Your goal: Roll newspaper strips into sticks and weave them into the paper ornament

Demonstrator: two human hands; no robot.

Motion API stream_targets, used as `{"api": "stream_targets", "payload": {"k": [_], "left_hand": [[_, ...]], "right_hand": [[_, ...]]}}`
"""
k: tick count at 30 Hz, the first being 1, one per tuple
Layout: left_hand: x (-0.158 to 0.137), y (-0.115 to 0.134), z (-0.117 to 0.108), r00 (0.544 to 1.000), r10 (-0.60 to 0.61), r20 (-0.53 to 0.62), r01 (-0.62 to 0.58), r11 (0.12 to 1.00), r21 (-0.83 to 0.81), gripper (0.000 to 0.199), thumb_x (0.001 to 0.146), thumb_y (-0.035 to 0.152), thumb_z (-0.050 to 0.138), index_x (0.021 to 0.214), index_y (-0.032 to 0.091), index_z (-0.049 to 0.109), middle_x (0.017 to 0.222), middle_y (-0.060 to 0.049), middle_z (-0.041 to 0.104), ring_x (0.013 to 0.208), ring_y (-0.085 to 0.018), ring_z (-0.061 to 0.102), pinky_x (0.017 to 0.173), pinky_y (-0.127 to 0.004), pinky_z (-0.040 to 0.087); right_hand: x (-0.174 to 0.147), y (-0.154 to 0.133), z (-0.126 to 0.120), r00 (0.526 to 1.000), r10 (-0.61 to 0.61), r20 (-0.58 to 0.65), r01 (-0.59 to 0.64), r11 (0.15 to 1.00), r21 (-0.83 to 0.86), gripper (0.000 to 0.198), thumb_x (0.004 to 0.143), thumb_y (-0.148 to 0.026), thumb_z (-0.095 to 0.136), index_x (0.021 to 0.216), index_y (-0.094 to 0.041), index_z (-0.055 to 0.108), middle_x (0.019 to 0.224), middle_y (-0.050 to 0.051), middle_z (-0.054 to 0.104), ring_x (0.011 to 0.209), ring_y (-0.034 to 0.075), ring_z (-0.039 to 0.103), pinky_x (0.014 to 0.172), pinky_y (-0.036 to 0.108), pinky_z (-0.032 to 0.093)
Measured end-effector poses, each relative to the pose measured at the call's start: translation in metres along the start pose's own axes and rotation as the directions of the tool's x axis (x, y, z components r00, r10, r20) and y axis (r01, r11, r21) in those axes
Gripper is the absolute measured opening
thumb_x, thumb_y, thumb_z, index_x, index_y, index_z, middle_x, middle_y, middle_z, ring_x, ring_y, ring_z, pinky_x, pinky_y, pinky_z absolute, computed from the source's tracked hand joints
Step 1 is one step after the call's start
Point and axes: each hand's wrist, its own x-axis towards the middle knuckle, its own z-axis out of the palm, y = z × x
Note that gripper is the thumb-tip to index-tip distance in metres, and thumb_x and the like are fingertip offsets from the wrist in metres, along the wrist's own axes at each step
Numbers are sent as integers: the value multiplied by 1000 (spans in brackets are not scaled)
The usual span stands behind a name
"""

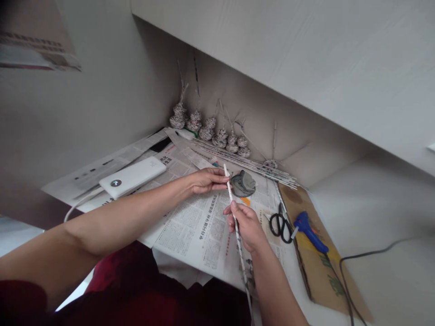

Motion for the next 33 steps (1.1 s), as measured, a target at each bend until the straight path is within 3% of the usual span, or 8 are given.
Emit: {"api": "stream_targets", "payload": {"k": [6,8,10,12,14,17,25,33], "left_hand": [[0,0,-1,1000,-5,-5,5,1000,16,11,71,2,68,80,8,65,79,-7,68,71,-13,68,69,-22,56],[0,0,-2,1000,-4,2,4,1000,8,12,70,3,70,79,8,65,78,-7,68,71,-13,68,70,-23,56],[0,0,-2,1000,-5,-1,5,1000,-1,12,70,3,70,78,8,64,78,-6,68,72,-13,68,71,-23,56],[0,0,-2,1000,-7,-9,7,1000,-5,11,70,2,69,77,8,64,77,-6,68,72,-13,68,71,-23,56],[1,0,-2,1000,-1,-9,1,1000,-5,11,70,1,69,77,8,64,77,-6,67,71,-13,68,70,-23,56],[1,0,-3,1000,7,8,-7,1000,1,12,70,1,68,80,8,65,78,-6,67,71,-13,68,68,-22,56],[0,1,-2,1000,21,-1,-21,1000,11,15,68,3,71,80,10,66,80,-5,67,71,-11,67,72,-22,56],[-2,3,-1,999,25,21,-24,1000,-15,18,66,1,71,80,10,66,75,-4,67,69,-13,67,64,-22,57]], "right_hand": [[1,0,0,997,62,54,-66,995,73,40,77,-58,56,73,-18,55,49,-5,42,43,9,38,44,23,30],[0,-1,1,1000,28,2,-28,999,-35,41,77,-60,54,75,-19,55,50,-4,44,44,10,40,46,24,32],[-3,-2,4,987,-111,-114,74,955,-287,41,76,-60,54,74,-19,56,51,-4,46,46,12,42,48,25,33],[-8,-3,6,920,-340,-196,156,775,-612,37,77,-57,55,70,-20,56,51,-3,48,47,12,42,50,25,33],[-12,-5,8,836,-520,-177,152,528,-835,35,81,-52,53,67,-21,57,49,-3,49,47,12,42,53,26,31],[-16,-5,9,805,-581,-118,121,357,-926,34,87,-47,45,71,-21,60,47,-2,51,46,14,44,53,26,29],[-14,-8,5,829,-551,-100,141,378,-915,35,88,-46,43,78,-21,65,52,0,59,47,15,50,53,26,31],[-10,-3,-1,896,-410,-171,154,648,-746,38,86,-51,45,79,-20,65,47,-3,47,42,12,39,46,25,30]]}}
